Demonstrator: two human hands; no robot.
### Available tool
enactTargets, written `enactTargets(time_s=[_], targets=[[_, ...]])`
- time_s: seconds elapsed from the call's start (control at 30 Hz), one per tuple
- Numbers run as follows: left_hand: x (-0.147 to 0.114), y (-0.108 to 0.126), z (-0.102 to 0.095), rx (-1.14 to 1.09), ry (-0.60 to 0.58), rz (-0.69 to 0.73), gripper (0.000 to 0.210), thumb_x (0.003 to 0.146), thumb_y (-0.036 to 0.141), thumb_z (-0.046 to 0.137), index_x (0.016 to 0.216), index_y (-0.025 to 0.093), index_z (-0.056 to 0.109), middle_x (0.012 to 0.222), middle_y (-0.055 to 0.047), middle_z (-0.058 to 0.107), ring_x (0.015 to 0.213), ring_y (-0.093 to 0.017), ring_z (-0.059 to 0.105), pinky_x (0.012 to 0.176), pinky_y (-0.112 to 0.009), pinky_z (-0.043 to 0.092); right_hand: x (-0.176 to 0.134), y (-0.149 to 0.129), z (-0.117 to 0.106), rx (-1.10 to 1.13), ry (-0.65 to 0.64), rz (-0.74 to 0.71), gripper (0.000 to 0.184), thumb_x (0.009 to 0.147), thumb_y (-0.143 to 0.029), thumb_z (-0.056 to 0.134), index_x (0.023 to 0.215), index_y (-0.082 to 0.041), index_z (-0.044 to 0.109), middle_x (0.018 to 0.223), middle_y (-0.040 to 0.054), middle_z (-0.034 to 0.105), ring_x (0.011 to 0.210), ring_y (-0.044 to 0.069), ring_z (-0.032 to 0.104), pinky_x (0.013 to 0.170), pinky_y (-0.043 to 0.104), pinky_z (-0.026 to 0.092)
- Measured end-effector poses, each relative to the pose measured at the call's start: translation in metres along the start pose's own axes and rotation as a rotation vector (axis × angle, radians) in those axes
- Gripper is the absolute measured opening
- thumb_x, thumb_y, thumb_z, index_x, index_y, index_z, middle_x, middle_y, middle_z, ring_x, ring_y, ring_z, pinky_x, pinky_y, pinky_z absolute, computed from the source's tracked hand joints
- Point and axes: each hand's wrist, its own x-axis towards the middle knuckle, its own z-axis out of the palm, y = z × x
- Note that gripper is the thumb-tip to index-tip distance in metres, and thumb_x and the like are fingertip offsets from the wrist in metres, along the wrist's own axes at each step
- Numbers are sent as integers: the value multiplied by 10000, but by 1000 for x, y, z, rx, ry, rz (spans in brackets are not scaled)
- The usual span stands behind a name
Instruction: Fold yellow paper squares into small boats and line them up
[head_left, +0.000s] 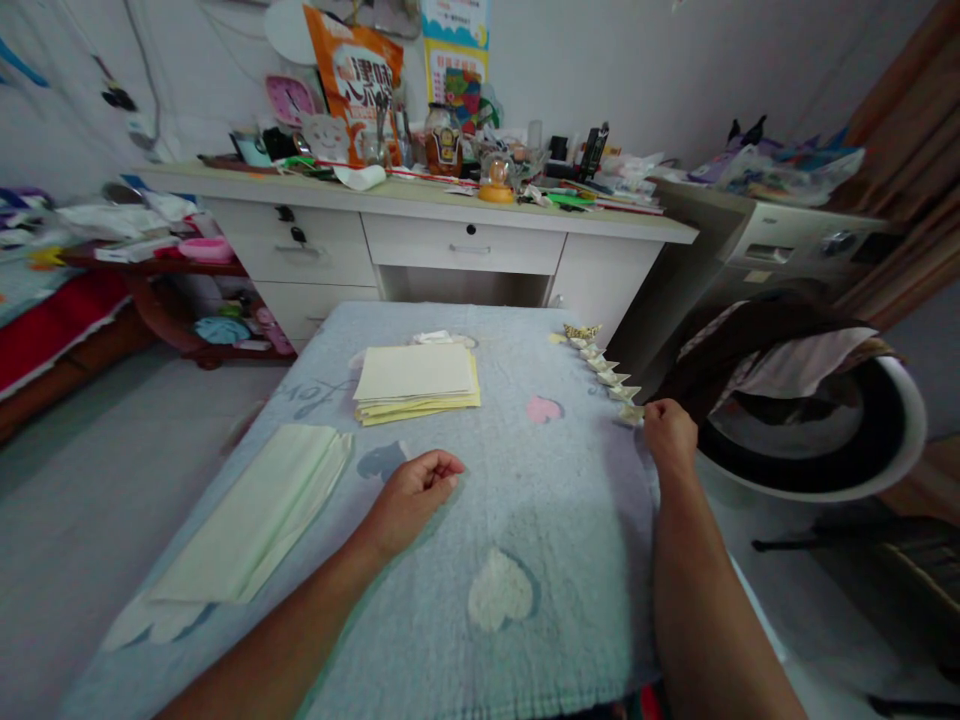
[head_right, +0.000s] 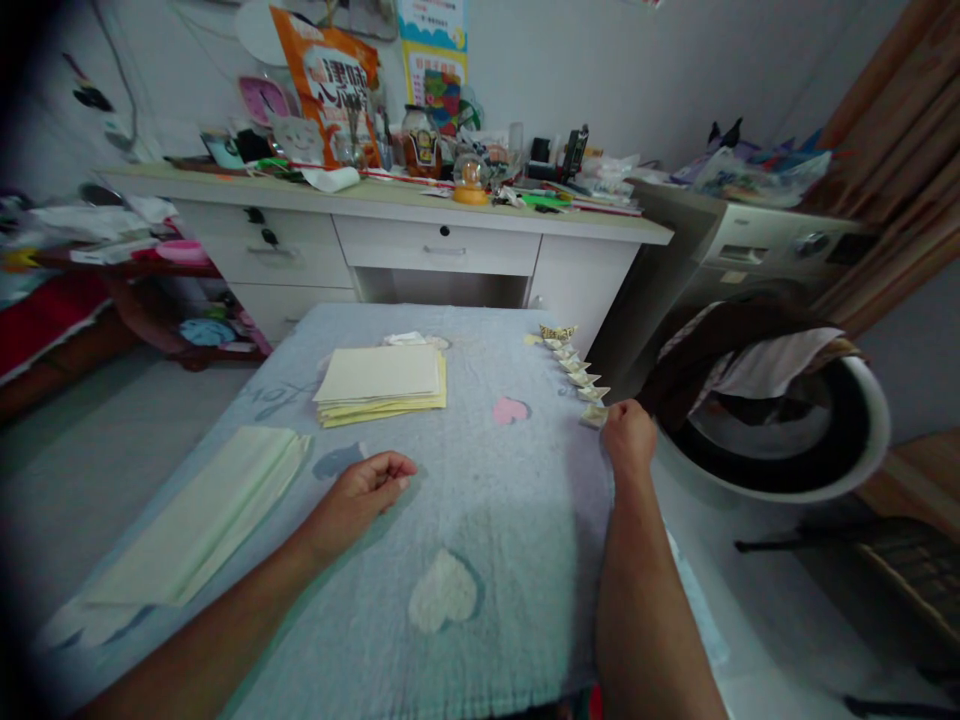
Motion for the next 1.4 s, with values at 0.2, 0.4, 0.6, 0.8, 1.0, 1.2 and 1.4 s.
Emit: enactTargets(time_s=[0.2, 0.4, 0.6, 0.8, 1.0, 1.2, 1.4], targets=[[0, 0, -1, 22, -14, -8, 204, 774, 323, 570, 893, 161, 605, 649, 46, 470, 559, -87, 412, 531, -205, 320, 6, 11, 6, 11, 76, 94, 324, 798, -291, 457, 885, -108, 710, 817, 151, 698, 732, 233, 592, 653, 293, 370], [-1, 0, -1, 36, -2, 1, 208, 772, 333, 584, 886, 163, 615, 649, 40, 492, 567, -91, 426, 542, -206, 337, 6, 7, 9, 31, 108, 146, 349, 809, -297, 446, 941, -100, 703, 865, 170, 703, 769, 254, 610, 669, 306, 388], [-2, 3, -1, 29, 0, -4, 213, 762, 342, 599, 875, 163, 622, 646, 39, 496, 567, -93, 433, 542, -207, 342, -1, 6, 5, 54, 58, 81, 324, 731, -183, 462, 975, -136, 670, 822, 105, 694, 726, 209, 589, 641, 270, 375], [-1, 2, -1, 29, 3, -9, 200, 759, 324, 594, 878, 165, 620, 659, 38, 497, 570, -90, 423, 551, -209, 340, -8, 8, 7, 29, -33, -35, 292, 693, -147, 485, 925, -182, 659, 728, 38, 657, 644, 167, 536, 588, 242, 334], [-1, 1, -2, 25, -8, -13, 227, 760, 343, 597, 889, 157, 617, 655, 36, 483, 575, -94, 422, 553, -210, 344, -10, 8, 12, -13, -87, -104, 211, 711, -144, 507, 839, -184, 671, 727, 36, 652, 658, 156, 538, 580, 234, 314], [0, -1, -2, 27, -16, -10, 221, 767, 349, 602, 885, 163, 615, 664, 35, 478, 581, -94, 428, 552, -204, 345, -9, 8, 13, -42, -76, -107, 186, 728, -173, 504, 788, -187, 680, 694, 41, 645, 639, 160, 540, 570, 243, 313], [-1, 1, -1, 14, -3, 3, 215, 756, 351, 612, 863, 165, 626, 642, 35, 480, 569, -93, 421, 536, -197, 342, -9, 8, 14, -57, -49, -89, 185, 740, -193, 498, 759, -181, 682, 699, 57, 651, 632, 162, 539, 557, 247, 312]])
